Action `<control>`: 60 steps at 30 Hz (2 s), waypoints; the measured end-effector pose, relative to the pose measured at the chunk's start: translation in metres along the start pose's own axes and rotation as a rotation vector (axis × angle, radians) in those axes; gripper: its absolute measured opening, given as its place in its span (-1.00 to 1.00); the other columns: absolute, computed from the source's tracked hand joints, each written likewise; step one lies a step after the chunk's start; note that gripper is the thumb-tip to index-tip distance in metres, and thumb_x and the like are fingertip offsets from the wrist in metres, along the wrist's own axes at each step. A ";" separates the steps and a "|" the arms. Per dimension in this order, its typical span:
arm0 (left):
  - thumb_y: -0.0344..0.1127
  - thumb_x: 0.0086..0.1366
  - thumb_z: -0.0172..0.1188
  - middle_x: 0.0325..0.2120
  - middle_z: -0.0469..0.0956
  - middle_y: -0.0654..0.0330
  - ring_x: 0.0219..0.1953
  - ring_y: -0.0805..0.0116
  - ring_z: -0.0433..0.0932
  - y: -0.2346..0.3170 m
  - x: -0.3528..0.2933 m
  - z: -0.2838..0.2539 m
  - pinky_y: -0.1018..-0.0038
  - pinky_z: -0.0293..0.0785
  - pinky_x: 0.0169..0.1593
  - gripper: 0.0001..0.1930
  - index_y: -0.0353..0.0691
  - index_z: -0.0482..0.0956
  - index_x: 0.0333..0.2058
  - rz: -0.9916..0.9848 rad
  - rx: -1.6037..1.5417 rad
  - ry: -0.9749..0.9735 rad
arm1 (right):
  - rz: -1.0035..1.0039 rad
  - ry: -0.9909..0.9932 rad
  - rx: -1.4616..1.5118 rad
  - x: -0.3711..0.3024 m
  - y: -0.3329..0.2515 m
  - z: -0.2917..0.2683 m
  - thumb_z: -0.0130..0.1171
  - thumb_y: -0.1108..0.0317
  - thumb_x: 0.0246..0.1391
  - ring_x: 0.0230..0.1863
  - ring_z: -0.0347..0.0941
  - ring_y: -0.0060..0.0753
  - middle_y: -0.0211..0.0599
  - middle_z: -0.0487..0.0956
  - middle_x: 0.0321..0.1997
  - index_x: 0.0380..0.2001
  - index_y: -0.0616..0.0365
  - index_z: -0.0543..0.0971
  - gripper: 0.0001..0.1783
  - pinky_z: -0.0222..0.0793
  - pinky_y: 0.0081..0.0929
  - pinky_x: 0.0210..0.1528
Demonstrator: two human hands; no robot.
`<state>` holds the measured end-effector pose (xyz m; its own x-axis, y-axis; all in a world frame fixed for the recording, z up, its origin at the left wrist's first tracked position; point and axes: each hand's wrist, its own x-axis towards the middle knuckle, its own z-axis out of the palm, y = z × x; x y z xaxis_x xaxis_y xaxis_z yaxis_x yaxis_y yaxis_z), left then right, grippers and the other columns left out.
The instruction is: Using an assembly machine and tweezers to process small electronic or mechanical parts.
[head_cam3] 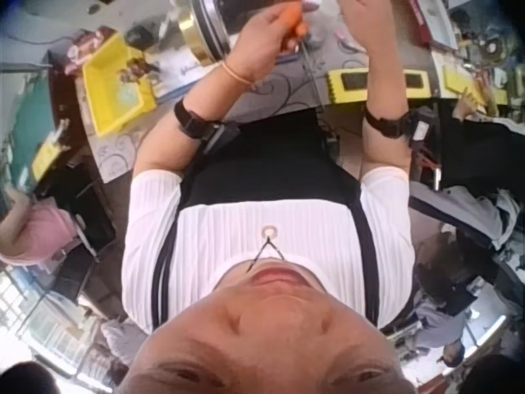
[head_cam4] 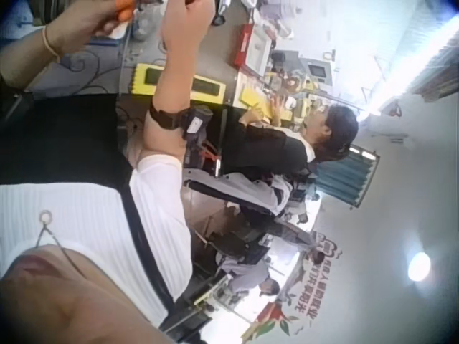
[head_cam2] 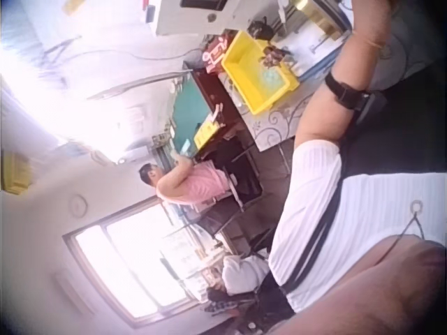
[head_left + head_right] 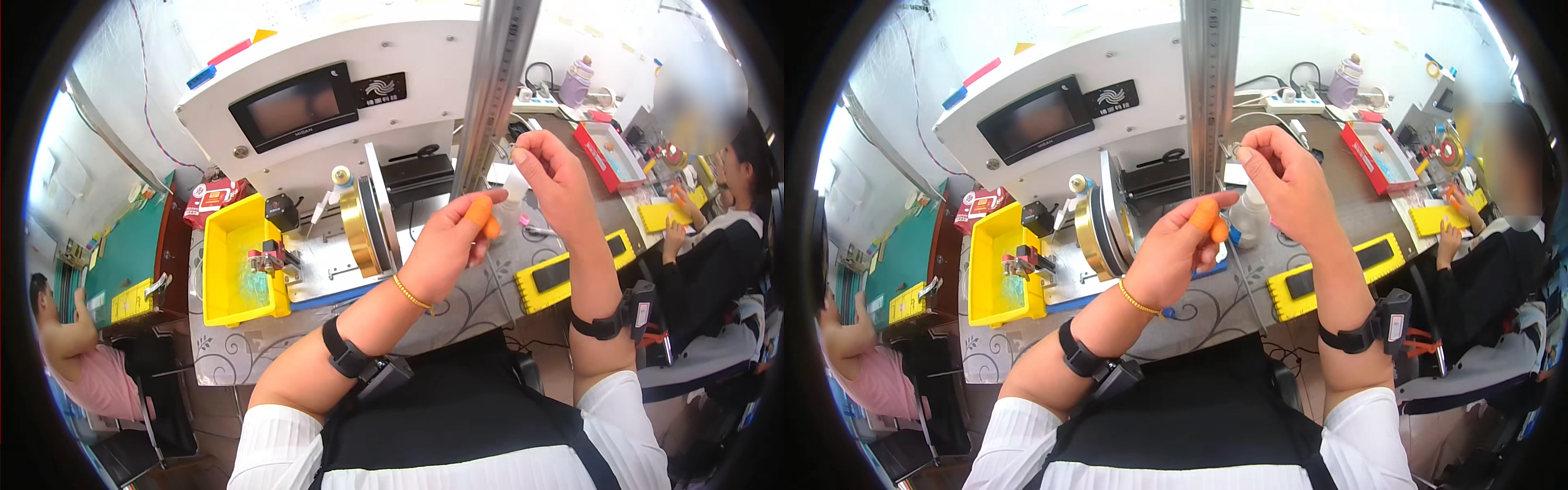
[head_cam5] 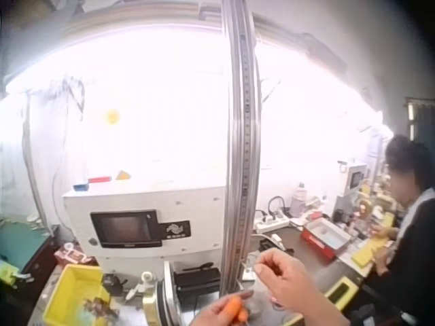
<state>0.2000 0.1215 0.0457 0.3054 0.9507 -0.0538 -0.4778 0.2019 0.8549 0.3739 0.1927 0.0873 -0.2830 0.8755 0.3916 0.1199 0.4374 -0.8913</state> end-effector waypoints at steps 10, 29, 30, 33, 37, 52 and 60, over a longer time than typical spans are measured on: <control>-0.17 0.49 -0.01 -0.51 0.39 0.40 -0.59 0.70 0.17 -0.037 -0.004 -0.018 0.72 0.11 -0.51 -0.70 -0.23 0.59 -0.06 -0.006 0.264 0.134 | 0.135 0.098 -0.046 0.002 0.001 0.007 0.16 0.27 0.25 -0.46 0.26 -0.81 -0.63 0.45 -0.47 -0.26 0.17 0.54 -0.82 0.17 -0.71 -0.44; -0.13 0.48 0.00 -0.49 0.44 0.38 -0.61 0.67 0.30 -0.049 -0.046 -0.071 0.69 0.20 -0.54 -0.67 -0.28 0.57 -0.07 -0.515 0.113 0.074 | 0.603 -0.168 0.346 -0.062 0.032 0.047 0.13 0.27 0.27 -0.67 0.20 -0.80 -0.56 0.43 -0.49 -0.20 0.18 0.57 -0.80 0.06 -0.79 -0.63; -0.13 0.48 0.00 -0.49 0.45 0.38 -0.61 0.67 0.31 -0.048 -0.046 -0.074 0.69 0.22 -0.53 -0.66 -0.28 0.57 -0.08 -0.513 0.128 0.069 | 0.579 -0.137 0.335 -0.064 0.042 0.051 0.15 0.26 0.26 -0.66 0.22 -0.79 -0.56 0.43 -0.47 -0.24 0.16 0.57 -0.81 0.06 -0.78 -0.62; -0.13 0.48 -0.01 -0.49 0.45 0.38 -0.60 0.66 0.34 -0.040 -0.058 -0.083 0.69 0.26 -0.52 -0.67 -0.29 0.57 -0.09 -0.513 0.217 0.052 | 0.645 0.064 0.397 -0.064 0.052 0.060 0.19 0.24 0.25 -0.60 0.28 -0.78 -0.57 0.43 -0.50 -0.19 0.21 0.57 -0.76 0.14 -0.78 -0.56; -0.13 0.47 0.00 -0.52 0.44 0.37 -0.61 0.65 0.35 -0.034 -0.078 -0.110 0.69 0.31 -0.52 -0.67 -0.30 0.57 -0.11 -0.540 0.229 0.131 | 0.629 0.041 0.428 -0.062 0.060 0.073 0.20 0.25 0.24 -0.56 0.33 -0.76 -0.56 0.46 -0.49 -0.19 0.23 0.58 -0.75 0.19 -0.77 -0.51; -0.15 0.38 0.07 -0.51 0.63 0.20 -0.51 0.48 0.61 -0.011 -0.100 -0.130 0.53 0.54 -0.36 -0.67 -0.33 0.65 -0.25 -0.479 0.742 0.159 | 0.602 0.194 0.392 -0.083 0.086 0.089 0.21 0.25 0.23 -0.48 0.39 -0.71 -0.49 0.54 -0.43 -0.22 0.21 0.63 -0.77 0.19 -0.73 -0.47; -0.24 0.30 0.15 -0.40 0.66 0.09 -0.40 0.19 0.63 0.033 -0.157 -0.141 0.38 0.54 -0.23 -0.75 -0.28 0.64 -0.18 -0.231 1.171 0.195 | 0.172 0.059 -0.162 -0.070 0.074 0.122 0.24 0.37 0.18 -0.55 0.38 -0.68 -0.41 0.55 -0.40 -0.28 0.23 0.65 -0.85 0.26 -0.70 -0.51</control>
<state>0.0197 0.0120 0.0097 0.1073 0.9603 -0.2576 0.6381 0.1322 0.7586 0.2867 0.1382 -0.0337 -0.1900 0.9483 0.2543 0.3140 0.3041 -0.8994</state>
